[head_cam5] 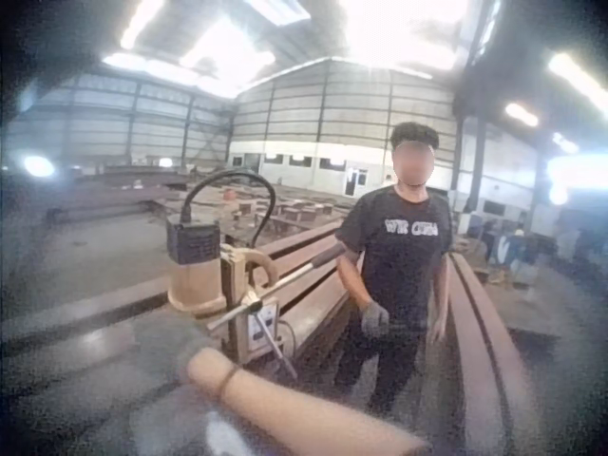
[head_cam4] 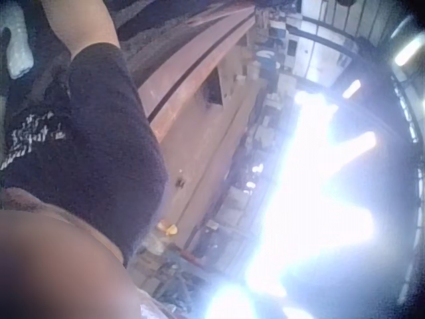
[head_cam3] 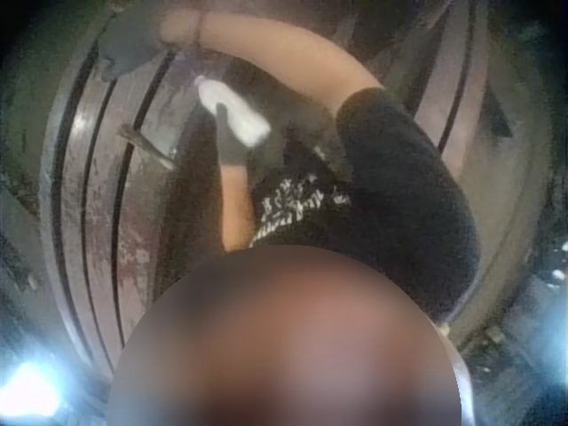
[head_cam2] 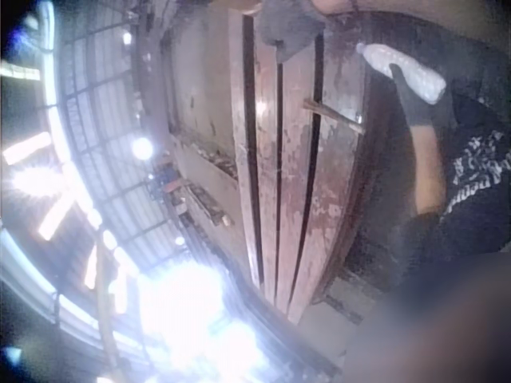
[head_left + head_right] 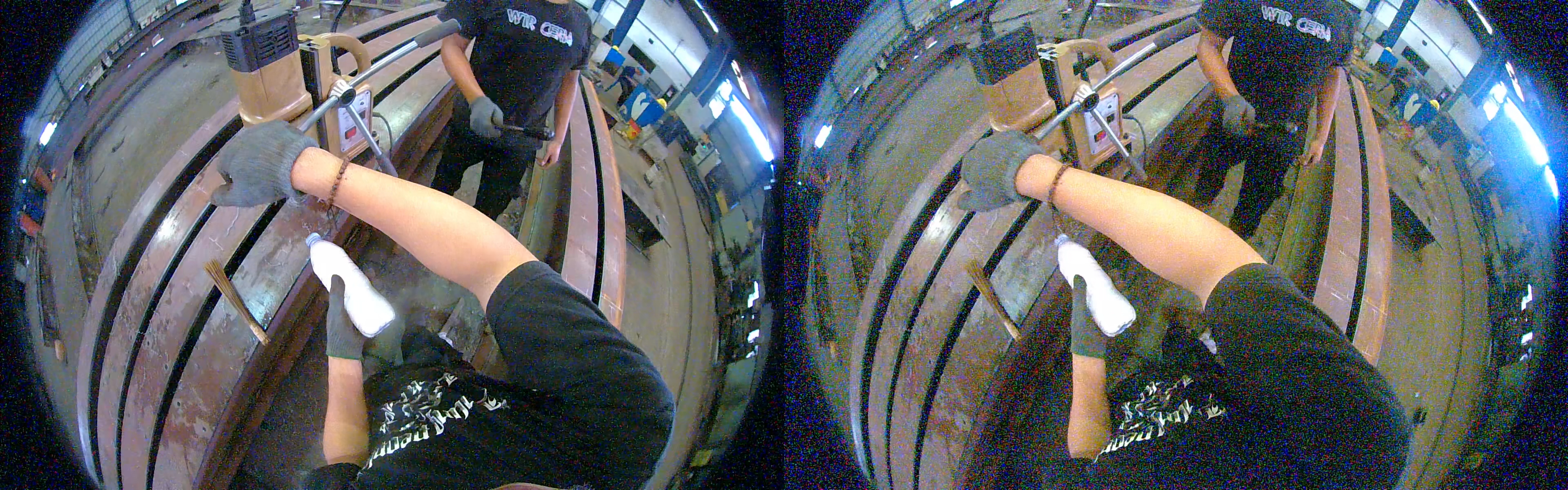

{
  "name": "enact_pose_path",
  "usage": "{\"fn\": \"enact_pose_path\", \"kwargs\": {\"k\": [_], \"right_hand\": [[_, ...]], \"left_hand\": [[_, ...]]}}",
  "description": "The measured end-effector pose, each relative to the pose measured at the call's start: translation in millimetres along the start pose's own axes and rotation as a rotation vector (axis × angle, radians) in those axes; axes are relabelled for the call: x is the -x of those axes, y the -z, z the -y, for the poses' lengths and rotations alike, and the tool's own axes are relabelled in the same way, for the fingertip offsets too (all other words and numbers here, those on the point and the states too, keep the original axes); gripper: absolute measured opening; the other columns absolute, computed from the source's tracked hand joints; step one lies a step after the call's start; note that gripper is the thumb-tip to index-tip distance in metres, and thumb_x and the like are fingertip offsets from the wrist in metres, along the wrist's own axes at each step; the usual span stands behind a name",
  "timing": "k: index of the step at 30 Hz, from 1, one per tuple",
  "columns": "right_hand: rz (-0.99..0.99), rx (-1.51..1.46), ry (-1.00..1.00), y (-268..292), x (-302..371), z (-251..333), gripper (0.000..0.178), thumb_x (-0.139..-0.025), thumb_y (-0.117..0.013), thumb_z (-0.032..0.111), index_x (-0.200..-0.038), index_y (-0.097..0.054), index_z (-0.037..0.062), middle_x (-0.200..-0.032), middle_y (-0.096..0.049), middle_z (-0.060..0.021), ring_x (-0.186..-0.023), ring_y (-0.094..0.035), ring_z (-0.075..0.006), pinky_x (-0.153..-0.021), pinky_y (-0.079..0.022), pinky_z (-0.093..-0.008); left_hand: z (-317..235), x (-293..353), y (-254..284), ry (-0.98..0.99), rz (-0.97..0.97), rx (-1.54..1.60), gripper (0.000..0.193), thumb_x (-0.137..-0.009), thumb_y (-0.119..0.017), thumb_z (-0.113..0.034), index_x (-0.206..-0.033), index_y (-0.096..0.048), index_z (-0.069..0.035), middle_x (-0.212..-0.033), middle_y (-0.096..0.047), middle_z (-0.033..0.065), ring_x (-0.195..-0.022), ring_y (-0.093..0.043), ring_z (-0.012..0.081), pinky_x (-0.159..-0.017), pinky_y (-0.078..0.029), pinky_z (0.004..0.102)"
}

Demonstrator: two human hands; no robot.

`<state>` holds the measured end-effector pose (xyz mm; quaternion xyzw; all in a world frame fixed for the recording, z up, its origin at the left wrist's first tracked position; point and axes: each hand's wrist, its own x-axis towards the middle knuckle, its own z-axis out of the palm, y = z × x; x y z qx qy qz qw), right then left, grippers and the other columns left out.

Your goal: The person drills holes into long metal beams using a handheld drill while applying liquid from a squeeze bottle to the drilling area. The person moves the drill along the beam and repositions the bottle repeatedly to continue the process.

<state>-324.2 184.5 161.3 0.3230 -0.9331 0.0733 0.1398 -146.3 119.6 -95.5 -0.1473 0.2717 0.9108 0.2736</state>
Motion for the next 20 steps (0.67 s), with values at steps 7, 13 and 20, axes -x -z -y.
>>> {"fn": "enact_pose_path", "kwargs": {"k": [7, 13, 20], "right_hand": [[-0.764, -0.032, -0.02, -24.5, 46.8, 62.7, 0.032, -0.078, -0.074, 0.034, -0.104, -0.072, 0.0153, -0.104, -0.071, -0.0152, -0.101, -0.068, -0.0342, -0.084, -0.054, -0.0492], [-0.654, -0.555, 0.219, -37.2, 106.9, 182.3, 0.029, -0.081, -0.072, 0.036, -0.101, -0.07, 0.0157, -0.101, -0.068, -0.01, -0.1, -0.064, -0.0331, -0.088, -0.05, -0.0493], [-0.284, -0.691, 0.182, -101.0, 138.9, 196.0, 0.028, -0.083, -0.071, 0.042, -0.095, -0.068, 0.0167, -0.093, -0.066, -0.0089, -0.094, -0.064, -0.0344, -0.086, -0.049, -0.0502]], "left_hand": [[-8.7, -4.8, 17.5, -0.076, -0.045, -0.075, 0.072, -0.097, -0.064, -0.057, -0.142, -0.051, -0.003, -0.125, -0.066, 0.0135, -0.111, -0.066, 0.0274, -0.093, -0.057, 0.0419], [-10.4, 14.4, 9.5, 0.002, -0.102, 0.037, 0.068, -0.098, -0.062, -0.057, -0.133, -0.058, 0.001, -0.113, -0.071, 0.0163, -0.096, -0.07, 0.0297, -0.089, -0.058, 0.0429], [-33.1, 41.1, -14.8, 0.014, -0.202, 0.132, 0.064, -0.099, -0.059, -0.058, -0.134, -0.059, -0.004, -0.106, -0.07, 0.0131, -0.092, -0.068, 0.0289, -0.086, -0.057, 0.0451]]}}
